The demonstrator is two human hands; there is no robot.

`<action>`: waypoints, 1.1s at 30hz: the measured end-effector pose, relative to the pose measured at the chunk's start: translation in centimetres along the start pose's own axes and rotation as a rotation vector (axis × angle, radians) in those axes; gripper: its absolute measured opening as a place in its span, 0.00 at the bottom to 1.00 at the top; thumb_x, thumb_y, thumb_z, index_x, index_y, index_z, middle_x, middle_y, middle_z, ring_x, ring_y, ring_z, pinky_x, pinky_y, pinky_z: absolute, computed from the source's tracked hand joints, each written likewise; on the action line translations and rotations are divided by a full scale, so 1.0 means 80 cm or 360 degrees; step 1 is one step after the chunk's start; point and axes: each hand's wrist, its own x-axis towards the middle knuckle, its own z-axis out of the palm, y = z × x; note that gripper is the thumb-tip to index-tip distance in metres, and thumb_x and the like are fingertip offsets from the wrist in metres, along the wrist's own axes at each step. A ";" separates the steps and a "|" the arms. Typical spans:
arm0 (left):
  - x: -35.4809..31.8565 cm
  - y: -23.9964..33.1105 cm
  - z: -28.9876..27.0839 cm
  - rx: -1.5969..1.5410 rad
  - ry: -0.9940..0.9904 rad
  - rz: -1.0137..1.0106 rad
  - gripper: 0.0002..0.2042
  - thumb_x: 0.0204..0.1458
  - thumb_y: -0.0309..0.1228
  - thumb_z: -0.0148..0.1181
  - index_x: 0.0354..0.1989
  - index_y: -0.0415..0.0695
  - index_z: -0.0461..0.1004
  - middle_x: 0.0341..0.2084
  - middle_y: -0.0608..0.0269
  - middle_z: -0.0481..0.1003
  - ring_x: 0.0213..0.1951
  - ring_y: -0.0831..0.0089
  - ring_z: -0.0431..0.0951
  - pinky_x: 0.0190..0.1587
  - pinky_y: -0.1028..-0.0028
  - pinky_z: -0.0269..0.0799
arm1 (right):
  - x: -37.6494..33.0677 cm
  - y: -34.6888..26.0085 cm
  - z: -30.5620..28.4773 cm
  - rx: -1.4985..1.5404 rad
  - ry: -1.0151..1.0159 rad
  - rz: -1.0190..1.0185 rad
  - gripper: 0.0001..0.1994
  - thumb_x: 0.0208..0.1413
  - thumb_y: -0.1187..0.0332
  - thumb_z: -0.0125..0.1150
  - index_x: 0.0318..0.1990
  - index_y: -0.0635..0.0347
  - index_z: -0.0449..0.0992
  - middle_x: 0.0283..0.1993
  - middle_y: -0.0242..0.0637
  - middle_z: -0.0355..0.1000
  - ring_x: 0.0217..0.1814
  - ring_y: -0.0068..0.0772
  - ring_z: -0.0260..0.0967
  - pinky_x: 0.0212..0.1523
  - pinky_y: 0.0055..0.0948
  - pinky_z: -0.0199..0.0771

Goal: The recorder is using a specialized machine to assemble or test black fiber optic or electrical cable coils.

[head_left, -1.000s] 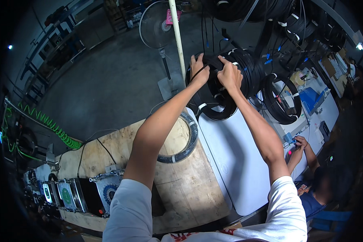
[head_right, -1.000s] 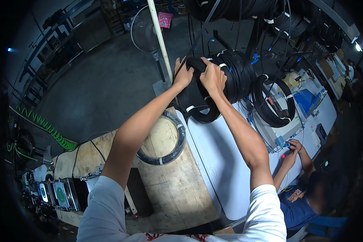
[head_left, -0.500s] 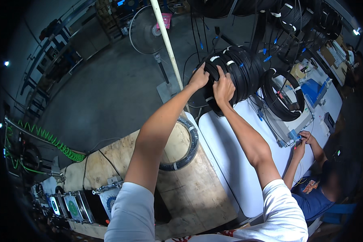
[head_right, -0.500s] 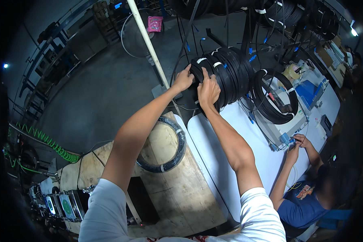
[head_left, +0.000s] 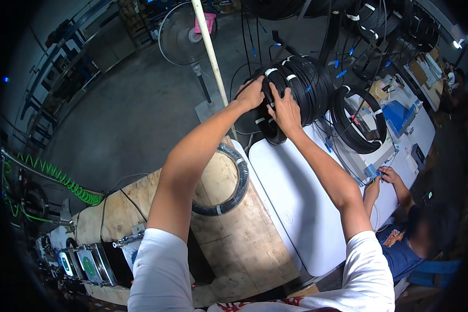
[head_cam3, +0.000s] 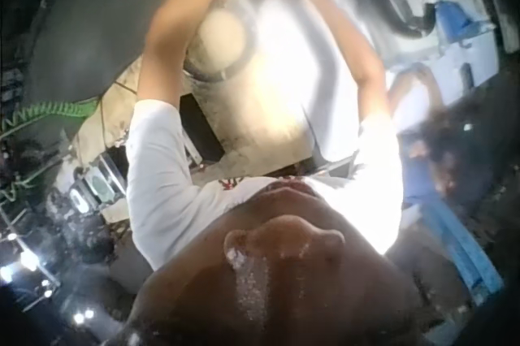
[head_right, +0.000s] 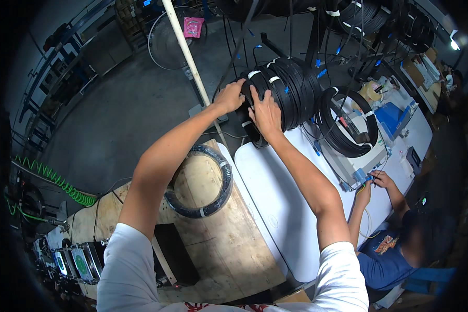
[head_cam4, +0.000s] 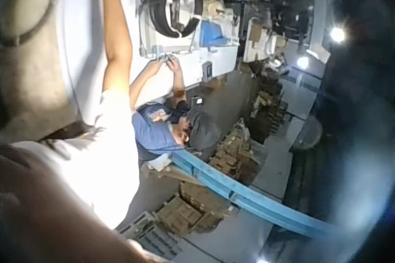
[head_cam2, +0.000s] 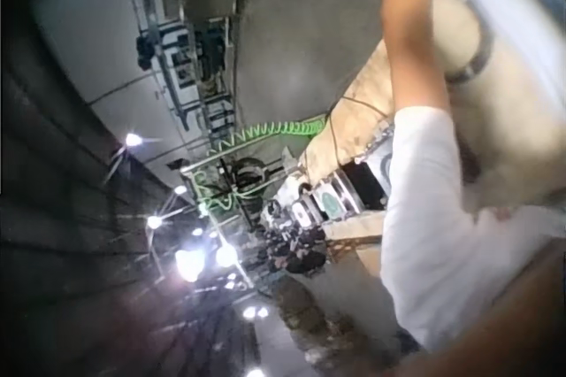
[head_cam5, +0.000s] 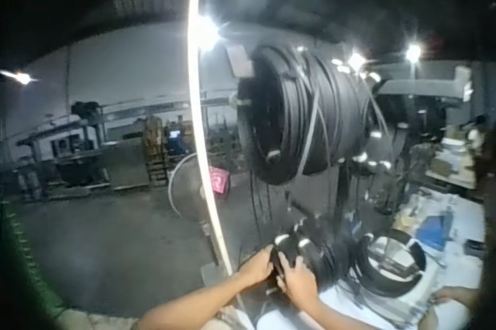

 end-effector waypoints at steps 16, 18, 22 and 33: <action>0.010 0.009 0.009 0.0212 -0.0096 -0.0040 0.40 0.47 0.16 0.57 0.72 0.44 0.53 0.54 0.40 0.71 0.56 0.46 0.72 0.60 0.57 0.68 | 0.005 -0.017 -0.002 0.0193 -0.0211 0.0317 0.39 0.54 0.68 0.67 0.72 0.42 0.55 0.54 0.58 0.62 0.40 0.58 0.78 0.40 0.50 0.81; 0.004 0.019 0.012 0.0242 -0.0073 -0.0057 0.40 0.47 0.16 0.57 0.73 0.44 0.52 0.54 0.41 0.71 0.56 0.46 0.72 0.60 0.57 0.69 | 0.001 -0.008 -0.011 0.0376 -0.0317 0.0375 0.41 0.54 0.68 0.68 0.73 0.38 0.53 0.56 0.60 0.61 0.45 0.61 0.76 0.43 0.51 0.80; -0.024 0.044 0.020 0.0499 0.0002 -0.0041 0.38 0.51 0.23 0.59 0.72 0.44 0.52 0.60 0.41 0.66 0.64 0.49 0.64 0.65 0.53 0.60 | -0.008 0.003 -0.003 0.0563 -0.0325 0.0444 0.44 0.52 0.70 0.70 0.74 0.32 0.51 0.52 0.57 0.61 0.51 0.65 0.72 0.53 0.52 0.73; -0.182 0.097 0.021 0.1328 -0.0213 0.1448 0.11 0.47 0.34 0.57 0.26 0.39 0.82 0.29 0.55 0.81 0.38 0.60 0.81 0.49 0.65 0.72 | -0.114 0.006 -0.002 0.1025 -0.0210 0.0285 0.31 0.48 0.77 0.65 0.64 0.53 0.70 0.50 0.55 0.66 0.49 0.57 0.71 0.51 0.41 0.73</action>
